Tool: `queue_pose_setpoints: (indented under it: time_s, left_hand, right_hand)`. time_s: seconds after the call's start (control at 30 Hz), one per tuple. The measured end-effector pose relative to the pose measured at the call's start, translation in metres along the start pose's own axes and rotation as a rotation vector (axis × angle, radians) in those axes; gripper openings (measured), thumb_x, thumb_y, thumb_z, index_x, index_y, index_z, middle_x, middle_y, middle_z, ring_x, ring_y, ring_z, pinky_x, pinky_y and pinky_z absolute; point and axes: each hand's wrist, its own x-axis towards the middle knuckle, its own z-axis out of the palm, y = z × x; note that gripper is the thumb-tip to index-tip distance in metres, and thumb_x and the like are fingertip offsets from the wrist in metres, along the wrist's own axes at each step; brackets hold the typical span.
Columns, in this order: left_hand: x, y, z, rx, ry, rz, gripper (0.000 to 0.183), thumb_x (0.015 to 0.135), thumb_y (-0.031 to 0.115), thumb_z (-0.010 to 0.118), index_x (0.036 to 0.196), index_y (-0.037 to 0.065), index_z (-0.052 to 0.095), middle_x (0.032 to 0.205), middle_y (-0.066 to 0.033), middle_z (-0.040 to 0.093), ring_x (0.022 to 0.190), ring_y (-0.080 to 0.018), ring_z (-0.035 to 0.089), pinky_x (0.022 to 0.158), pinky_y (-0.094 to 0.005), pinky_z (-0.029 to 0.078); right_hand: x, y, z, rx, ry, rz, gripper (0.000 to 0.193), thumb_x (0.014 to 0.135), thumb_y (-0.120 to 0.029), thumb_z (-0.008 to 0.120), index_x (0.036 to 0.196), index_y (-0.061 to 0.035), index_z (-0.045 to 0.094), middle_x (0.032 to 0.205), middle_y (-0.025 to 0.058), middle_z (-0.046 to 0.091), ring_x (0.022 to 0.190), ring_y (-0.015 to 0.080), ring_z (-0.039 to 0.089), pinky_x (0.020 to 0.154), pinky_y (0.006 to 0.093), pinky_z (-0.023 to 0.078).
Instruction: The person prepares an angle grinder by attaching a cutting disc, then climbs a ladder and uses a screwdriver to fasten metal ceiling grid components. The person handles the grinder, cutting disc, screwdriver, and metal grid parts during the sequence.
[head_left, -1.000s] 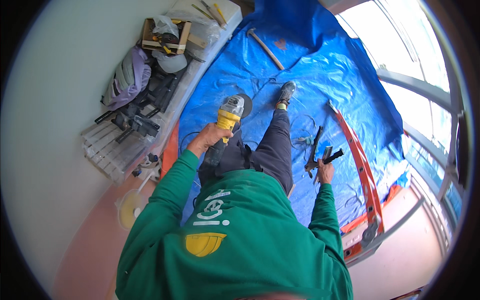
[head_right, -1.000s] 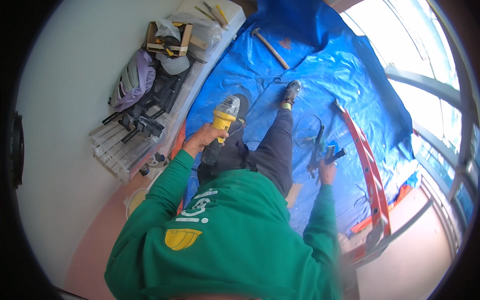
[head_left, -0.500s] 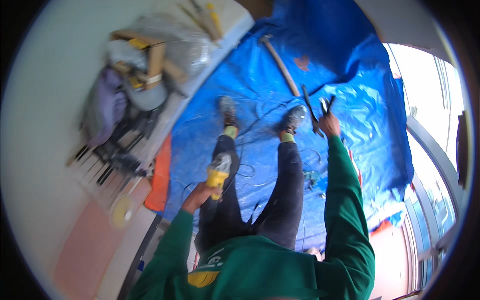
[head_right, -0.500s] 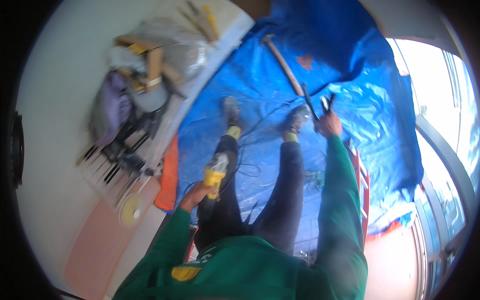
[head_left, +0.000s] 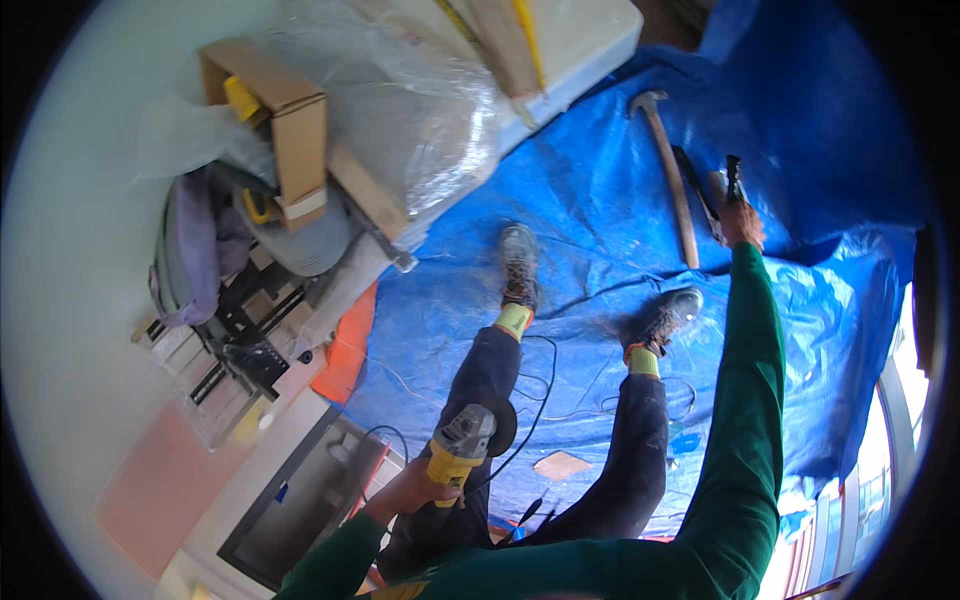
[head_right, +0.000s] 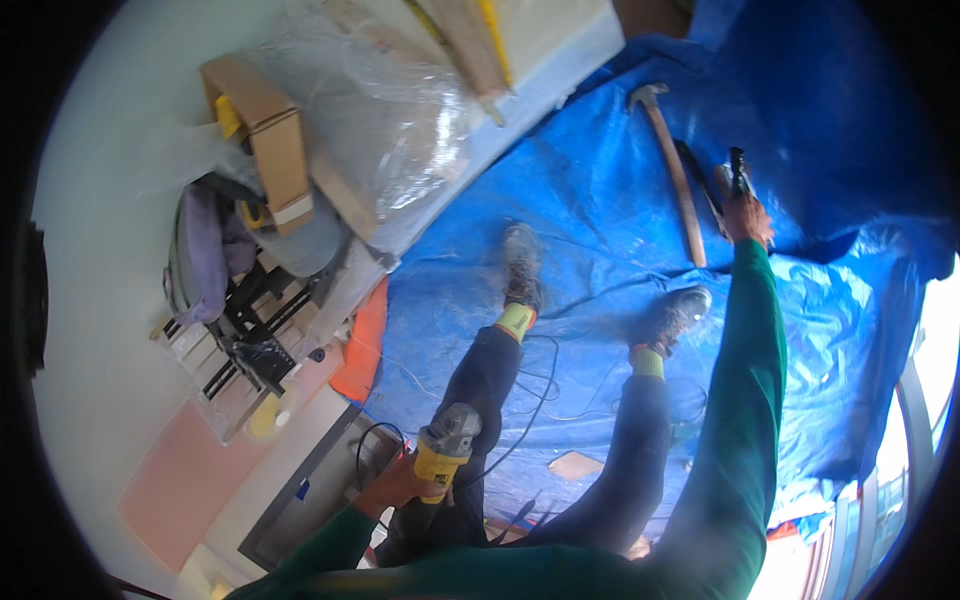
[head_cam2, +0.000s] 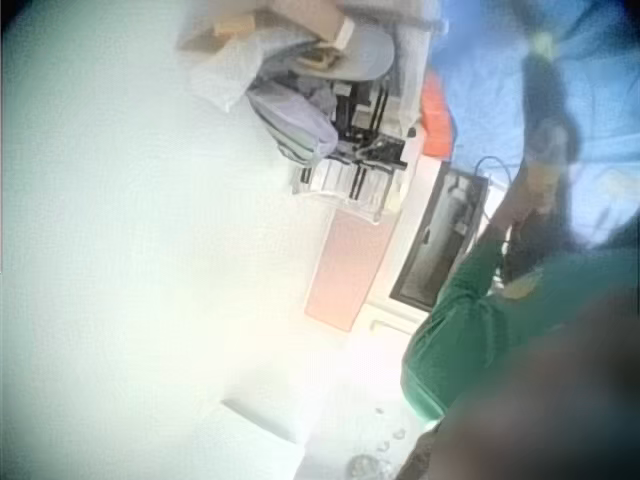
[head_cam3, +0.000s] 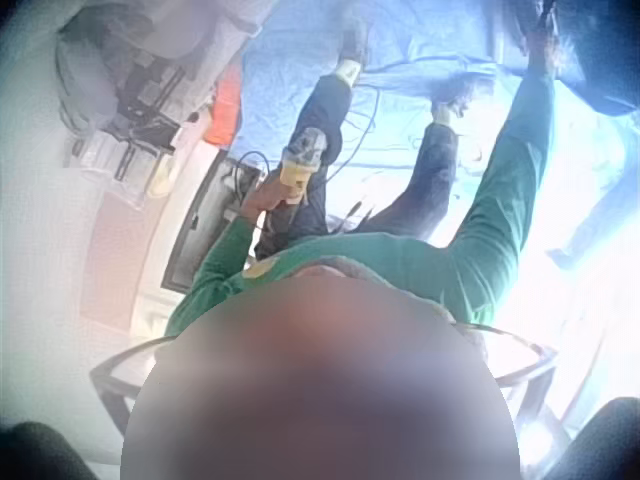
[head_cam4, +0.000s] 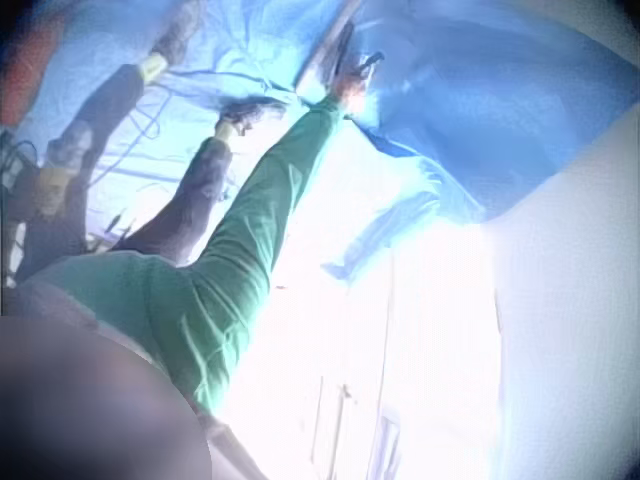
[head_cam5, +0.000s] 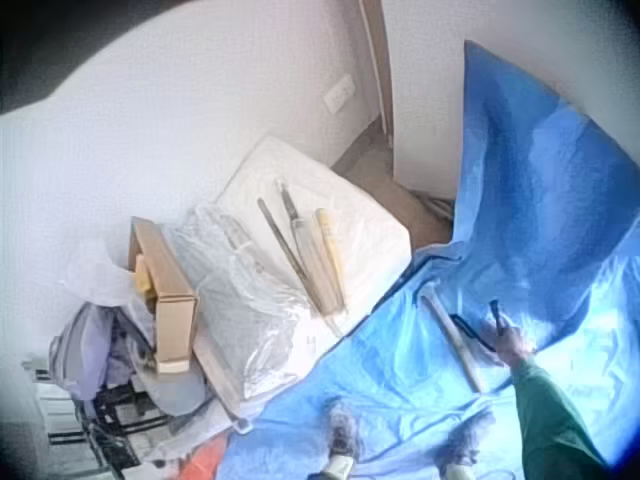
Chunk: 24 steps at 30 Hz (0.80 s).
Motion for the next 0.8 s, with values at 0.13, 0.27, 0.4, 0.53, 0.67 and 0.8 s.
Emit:
queue_pose_setpoints:
  time_s: [0.13,0.27,0.4,0.53,0.67,0.8]
  left_hand:
    - [-0.001,0.012,-0.003,0.084,-0.105,0.019,0.038,0.094,0.024,0.083,0.120,-0.001,0.072,0.099,-0.0127,0.080,0.091,-0.0249,0.079,0.088,-0.0406,0.061]
    - [0.002,0.016,-0.007,0.100,-0.167,0.051,0.033,0.095,0.022,0.080,0.116,-0.002,0.073,0.098,-0.0135,0.079,0.086,-0.0268,0.079,0.087,-0.0401,0.061]
    - [0.006,0.009,-0.013,0.003,-0.173,0.121,0.030,0.095,0.018,0.078,0.115,-0.004,0.074,0.094,-0.0139,0.078,0.082,-0.0282,0.080,0.083,-0.0418,0.063]
    - [0.008,-0.002,-0.026,-0.073,-0.168,0.063,0.032,0.094,0.017,0.079,0.116,-0.006,0.075,0.089,-0.0146,0.078,0.074,-0.0284,0.080,0.076,-0.0414,0.065]
    - [0.011,-0.012,-0.034,-0.143,-0.165,0.030,0.036,0.092,0.022,0.082,0.112,-0.007,0.075,0.091,-0.0165,0.079,0.073,-0.0292,0.081,0.070,-0.0389,0.065]
    - [0.017,-0.023,-0.039,-0.157,-0.191,0.026,0.038,0.091,0.023,0.082,0.112,-0.008,0.074,0.090,-0.0178,0.079,0.070,-0.0301,0.080,0.069,-0.0397,0.066]
  right_hand:
    - [-0.084,-0.020,-0.046,-0.087,0.347,-0.362,0.066,0.106,-0.060,0.062,0.155,-0.0148,0.059,0.142,0.0215,0.071,0.122,0.0478,0.071,0.106,0.0608,0.053]
    - [-0.218,-0.098,-0.133,0.360,0.327,-0.792,0.048,0.107,-0.043,0.071,0.140,-0.0075,0.070,0.122,0.0200,0.078,0.100,0.0382,0.076,0.088,0.0465,0.061]
    - [-0.371,-0.223,-0.191,0.707,0.132,-1.041,0.067,0.100,-0.049,0.081,0.129,0.0119,0.071,0.108,0.0277,0.081,0.088,0.0338,0.082,0.080,0.0429,0.064]
    - [-0.442,-0.366,-0.214,0.556,0.179,-1.128,0.075,0.096,-0.049,0.078,0.138,0.0115,0.064,0.109,0.0352,0.078,0.102,0.0421,0.081,0.090,0.0481,0.064]
    - [-0.456,-0.429,-0.215,0.515,0.024,-0.902,0.072,0.093,-0.044,0.074,0.141,0.0083,0.062,0.110,0.0322,0.079,0.104,0.0402,0.082,0.086,0.0433,0.066]
    - [-0.448,-0.416,-0.205,0.867,-0.434,-0.852,0.073,0.098,-0.031,0.076,0.155,0.0065,0.051,0.126,0.0268,0.073,0.111,0.0357,0.079,0.087,0.0391,0.069]
